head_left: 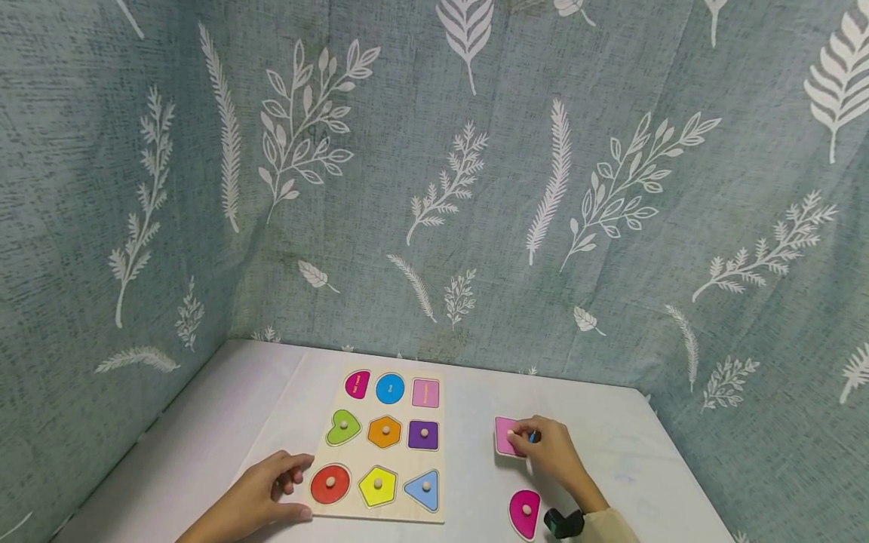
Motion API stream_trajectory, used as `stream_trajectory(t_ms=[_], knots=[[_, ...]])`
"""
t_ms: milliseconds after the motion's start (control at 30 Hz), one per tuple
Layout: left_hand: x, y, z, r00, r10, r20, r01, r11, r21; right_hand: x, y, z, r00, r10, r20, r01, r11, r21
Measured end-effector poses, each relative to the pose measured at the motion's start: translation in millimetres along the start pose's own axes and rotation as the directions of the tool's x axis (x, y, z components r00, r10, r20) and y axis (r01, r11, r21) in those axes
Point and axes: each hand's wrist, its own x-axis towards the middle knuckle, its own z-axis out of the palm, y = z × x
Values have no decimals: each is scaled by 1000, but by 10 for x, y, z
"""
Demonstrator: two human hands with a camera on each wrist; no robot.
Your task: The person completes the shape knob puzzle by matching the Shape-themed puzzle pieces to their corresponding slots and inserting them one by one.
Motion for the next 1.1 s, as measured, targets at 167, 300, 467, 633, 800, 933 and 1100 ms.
stream_trajectory(t_ms=[167,300,467,633,800,933,1100], knots=[[-4,-1,5,1000,1,-7,-1,1000,15,57,-6,36,1000,-26,-6,26,1000,-2],[-7,1,0,1000,3,-8,-3,1000,17,112,-1,68,999,-43,-4,43,999,7],[-9,3,1,1000,-12,-12,13,1000,18,170,-14,117,999,-41,6,41,999,32],[-13,-1,7,1000,-17,-12,18,1000,19,227,-37,172,999,-39,15,38,999,30],[-8,12,9,1000,-18,-14,19,999,32,291,-58,219,997,-69,17,69,997,18],[-2,26,10,1000,-20,-16,21,999,33,351,-62,257,994,-105,21,105,994,-5],[-4,30,1,1000,3,-10,-3,1000,25,422,-63,306,988,-153,5,153,988,-13]])
